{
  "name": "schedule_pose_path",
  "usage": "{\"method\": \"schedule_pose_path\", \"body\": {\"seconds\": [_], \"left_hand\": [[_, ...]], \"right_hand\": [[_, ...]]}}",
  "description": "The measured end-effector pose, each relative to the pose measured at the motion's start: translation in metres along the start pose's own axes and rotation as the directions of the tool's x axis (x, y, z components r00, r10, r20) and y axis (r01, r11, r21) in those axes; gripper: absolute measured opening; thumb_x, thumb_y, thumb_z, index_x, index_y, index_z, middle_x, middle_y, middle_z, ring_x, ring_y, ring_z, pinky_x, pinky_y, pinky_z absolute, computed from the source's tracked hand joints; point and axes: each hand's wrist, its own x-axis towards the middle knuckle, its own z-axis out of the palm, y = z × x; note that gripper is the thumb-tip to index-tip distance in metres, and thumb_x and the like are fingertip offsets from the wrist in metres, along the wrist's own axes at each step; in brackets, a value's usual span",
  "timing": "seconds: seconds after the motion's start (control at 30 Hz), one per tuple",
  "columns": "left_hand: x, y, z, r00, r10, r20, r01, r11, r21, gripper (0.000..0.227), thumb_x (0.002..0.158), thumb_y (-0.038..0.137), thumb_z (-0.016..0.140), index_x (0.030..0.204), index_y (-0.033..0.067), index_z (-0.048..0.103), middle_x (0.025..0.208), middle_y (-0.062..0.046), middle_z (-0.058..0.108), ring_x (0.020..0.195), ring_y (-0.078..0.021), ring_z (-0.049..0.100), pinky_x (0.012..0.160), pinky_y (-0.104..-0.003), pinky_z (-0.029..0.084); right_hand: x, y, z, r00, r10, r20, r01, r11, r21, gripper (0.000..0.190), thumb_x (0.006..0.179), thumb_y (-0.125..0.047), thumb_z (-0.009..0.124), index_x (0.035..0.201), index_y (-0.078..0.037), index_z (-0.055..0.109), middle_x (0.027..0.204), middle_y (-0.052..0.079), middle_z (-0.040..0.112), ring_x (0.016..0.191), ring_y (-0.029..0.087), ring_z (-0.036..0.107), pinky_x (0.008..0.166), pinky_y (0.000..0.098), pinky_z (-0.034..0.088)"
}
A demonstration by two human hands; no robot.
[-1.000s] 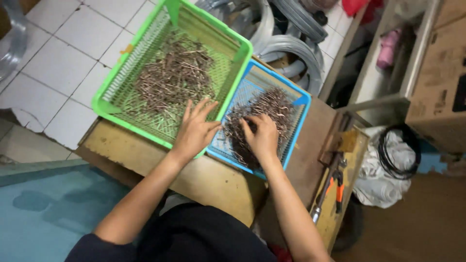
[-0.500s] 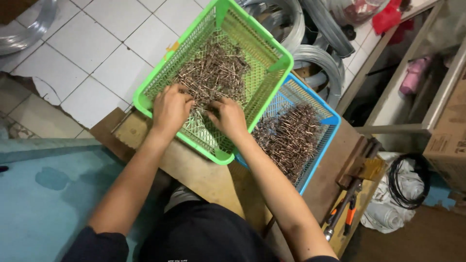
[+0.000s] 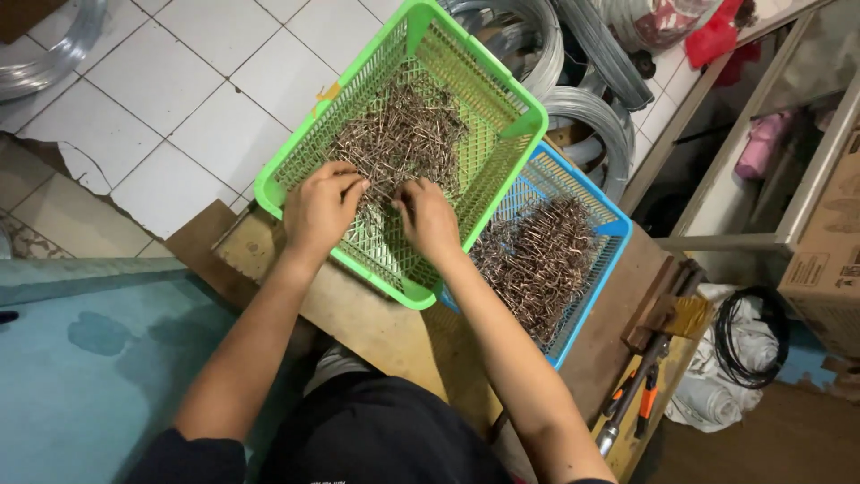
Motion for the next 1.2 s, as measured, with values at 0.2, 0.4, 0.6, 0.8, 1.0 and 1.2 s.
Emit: {"method": "schedule_pose_path", "body": {"seconds": [0.2,0.4,0.6,0.8,1.0,1.2], "left_hand": [[-0.002,0.024,-0.027,0.986,0.132,-0.106,-0.158,0.944,-0.289,0.02,0.095,0.021,0.075,0.11,0.0081,0.078,0.119,-0.012,0.072,0.107,-0.0391,0.069,0.087,-0.049,0.057],[0.013,0.069,-0.017,0.9,0.419,-0.12,-0.434,0.84,-0.324,0.056,0.081,0.016,0.087,0.132,0.001,0.067,0.139,-0.026,0.057,0.118,-0.0469,0.061,0.101,-0.058,0.047],[0.015,0.107,0.033,0.798,0.597,0.089,-0.553,0.782,-0.286,0.017,0.089,0.016,0.075,0.105,0.013,0.079,0.116,-0.003,0.075,0.108,-0.0271,0.069,0.095,-0.043,0.05],[0.019,0.123,0.075,0.793,0.549,0.263,-0.487,0.831,-0.267,0.018,0.09,0.023,0.074,0.108,0.0214,0.078,0.105,-0.002,0.078,0.103,-0.0257,0.072,0.092,-0.042,0.054],[0.015,0.119,0.059,0.842,0.403,0.36,-0.294,0.901,-0.32,0.028,0.089,0.019,0.079,0.116,0.016,0.076,0.105,-0.007,0.077,0.107,-0.0253,0.07,0.116,-0.052,0.034],[0.022,0.084,0.051,0.884,0.419,0.208,-0.409,0.908,-0.093,0.043,0.085,0.018,0.081,0.128,0.0141,0.072,0.119,-0.007,0.075,0.114,-0.0264,0.07,0.113,-0.049,0.039]], "right_hand": [[-0.021,0.013,-0.031,0.993,0.12,-0.006,-0.111,0.931,0.349,0.014,0.1,-0.022,0.066,0.107,-0.009,0.067,0.092,0.015,0.074,0.093,0.037,0.073,0.077,0.0453,0.057],[-0.047,0.006,-0.093,0.985,0.172,0.0,-0.145,0.827,0.543,0.019,0.097,-0.015,0.07,0.114,-0.007,0.075,0.091,0.018,0.076,0.089,0.031,0.075,0.079,0.0405,0.057],[-0.089,0.063,-0.103,0.955,0.289,-0.065,-0.175,0.728,0.663,0.028,0.092,-0.01,0.076,0.12,-0.009,0.073,0.084,0.006,0.074,0.08,0.012,0.064,0.083,0.0319,0.055],[-0.111,0.126,-0.085,0.916,0.399,-0.044,-0.268,0.69,0.673,0.028,0.092,-0.018,0.078,0.119,-0.009,0.074,0.081,0.012,0.076,0.073,0.017,0.068,0.074,0.0342,0.057],[-0.106,0.073,-0.114,0.845,0.526,0.101,-0.318,0.342,0.884,0.039,0.089,-0.007,0.079,0.122,0.007,0.065,0.077,0.014,0.071,0.06,0.014,0.068,0.055,0.0276,0.065],[-0.102,0.084,-0.103,0.838,0.541,-0.062,-0.256,0.492,0.832,0.034,0.086,-0.011,0.083,0.115,0.0,0.07,0.074,0.013,0.072,0.055,0.013,0.069,0.052,0.0272,0.064]]}}
